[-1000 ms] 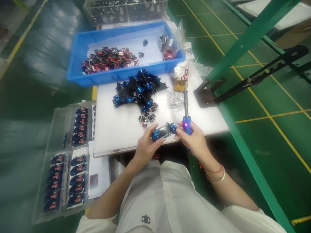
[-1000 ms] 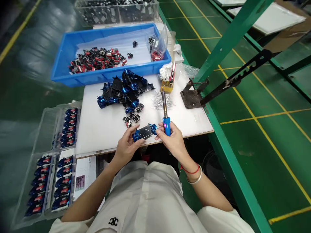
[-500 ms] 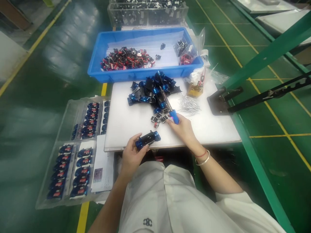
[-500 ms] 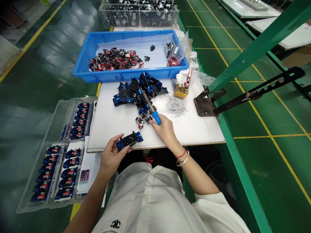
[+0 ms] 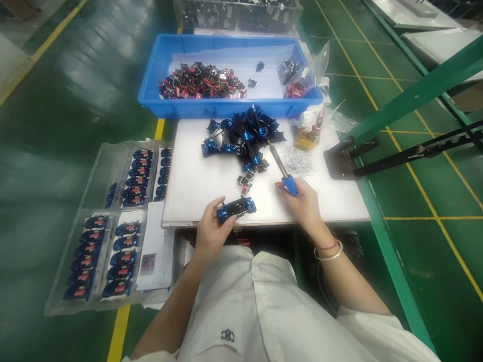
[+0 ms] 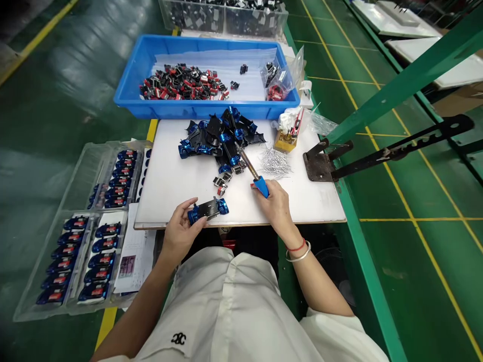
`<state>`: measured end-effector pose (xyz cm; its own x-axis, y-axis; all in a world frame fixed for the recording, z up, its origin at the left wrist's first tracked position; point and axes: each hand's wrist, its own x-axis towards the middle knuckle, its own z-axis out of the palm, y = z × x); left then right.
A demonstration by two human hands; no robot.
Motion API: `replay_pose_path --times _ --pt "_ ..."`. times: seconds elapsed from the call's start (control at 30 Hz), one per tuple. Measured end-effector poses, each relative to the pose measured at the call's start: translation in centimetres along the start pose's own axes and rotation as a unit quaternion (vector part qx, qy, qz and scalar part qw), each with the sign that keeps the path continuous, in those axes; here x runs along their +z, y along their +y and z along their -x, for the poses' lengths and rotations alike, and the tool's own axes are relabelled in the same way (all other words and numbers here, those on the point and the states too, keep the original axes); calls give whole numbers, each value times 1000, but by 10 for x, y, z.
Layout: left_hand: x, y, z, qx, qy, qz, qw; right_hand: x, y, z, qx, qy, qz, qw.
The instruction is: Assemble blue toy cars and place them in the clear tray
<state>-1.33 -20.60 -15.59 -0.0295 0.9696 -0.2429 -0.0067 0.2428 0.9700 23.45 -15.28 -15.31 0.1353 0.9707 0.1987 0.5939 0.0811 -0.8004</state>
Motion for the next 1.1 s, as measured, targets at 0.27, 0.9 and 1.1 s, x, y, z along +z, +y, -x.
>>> replay_pose_path --times 0.27,0.9,1.1 --pt "17 -1 -5 -36 -60 18 997 -28 15 25 25 -62 -36 997" --pt "50 18 -26 -44 -129 34 990 -32 7 17 32 -35 -111 993" --pt "61 16 -25 4 -144 6 990 -29 -20 28 27 -34 -153 987"
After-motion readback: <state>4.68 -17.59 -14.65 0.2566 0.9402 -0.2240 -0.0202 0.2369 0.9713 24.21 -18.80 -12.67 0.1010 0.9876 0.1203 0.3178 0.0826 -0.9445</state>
